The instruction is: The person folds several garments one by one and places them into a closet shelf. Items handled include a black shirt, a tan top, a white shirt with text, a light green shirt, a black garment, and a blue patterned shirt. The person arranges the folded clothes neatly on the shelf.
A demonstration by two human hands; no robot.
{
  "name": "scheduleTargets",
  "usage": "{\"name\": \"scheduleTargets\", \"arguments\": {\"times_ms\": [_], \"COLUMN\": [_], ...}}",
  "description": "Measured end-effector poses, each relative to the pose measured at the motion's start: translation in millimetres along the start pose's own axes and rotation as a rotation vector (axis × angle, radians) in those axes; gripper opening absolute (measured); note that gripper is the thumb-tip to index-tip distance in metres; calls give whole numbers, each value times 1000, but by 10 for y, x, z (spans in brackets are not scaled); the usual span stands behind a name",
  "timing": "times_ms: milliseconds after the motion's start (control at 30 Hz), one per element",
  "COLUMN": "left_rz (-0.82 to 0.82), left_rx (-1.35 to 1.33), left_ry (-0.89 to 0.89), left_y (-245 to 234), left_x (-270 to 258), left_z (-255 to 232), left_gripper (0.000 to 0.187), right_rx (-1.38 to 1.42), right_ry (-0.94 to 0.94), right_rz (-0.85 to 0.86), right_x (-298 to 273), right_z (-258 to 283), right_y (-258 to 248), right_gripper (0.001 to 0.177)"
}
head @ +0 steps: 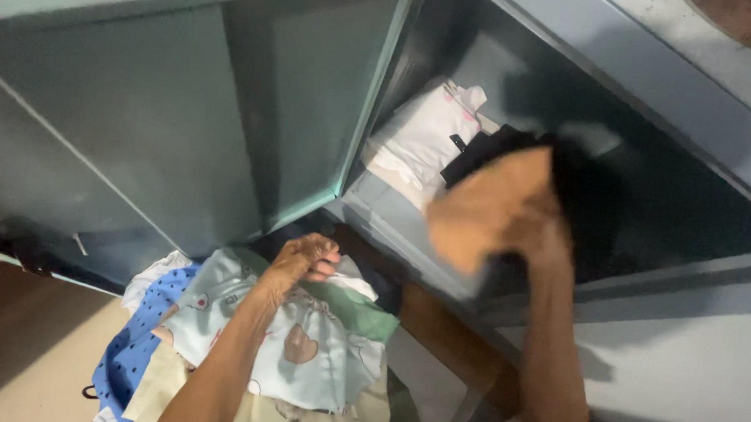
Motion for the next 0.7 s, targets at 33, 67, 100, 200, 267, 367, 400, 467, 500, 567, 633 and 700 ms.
{"name": "scheduleTargets", "arguments": {"times_ms": [33, 67, 100, 200, 267, 367, 400, 467, 500, 567, 633, 700], "left_rz": [-19, -38, -38, -61, -62, -66, -70, -78, -77, -91, -95, -105], "left_rx": [-35, -70, -66, -36, -55, -49, -51, -44, -47, -10, -15, -19], "left_ry": [0, -1, -2, -11, 5, 18, 13, -10, -17, -4, 0, 10], "left_y": [-6, -12, -17, -40, -50, -31, -22, -7, 4, 28, 12, 24], "left_x": [5, 16, 33, 72, 70, 94, 73, 43, 18, -30, 15, -10], "left_z": [24, 44, 59, 106, 126, 156, 142, 95, 86, 30, 95, 72], "left_gripper": [40, 41, 41, 35, 34, 37, 37, 35, 35, 33, 33, 33], "right_rx": [-167, -333, -329, -1728, -1560, -1212, -1211, -1369, -1369, -1225, -1356, -1471], "right_ry": [-132, -264, -266, -962, -443, 314, 321, 168, 176, 401, 306, 205], "right_rz": [-154, -308, -309, -270, -445, -613, -612, -773, -775, -1112, -877, -629], "right_x": [139, 265, 427, 911, 1332, 1523, 1284, 805, 968, 1174, 1172, 1293], "right_z": [254, 520, 560, 1237, 1519, 1469, 1229, 870, 868, 893, 1036, 1147], "right_y": [211, 432, -246, -1030, -1495, -2223, -2611, -3346, -3623, -4249, -4232, -4073], "right_gripper": [26, 24, 24, 17, 15, 20, 20, 17, 17, 33, 26, 22]}}
Point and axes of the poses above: each hand's wrist, its own x-axis towards the middle knuckle, its own y-axis out of the palm, z = x × y, the point moved 4 cm from there along x, towards the middle knuckle, and after that the axes turned 8 degrees about z, right-handed, at the moved point
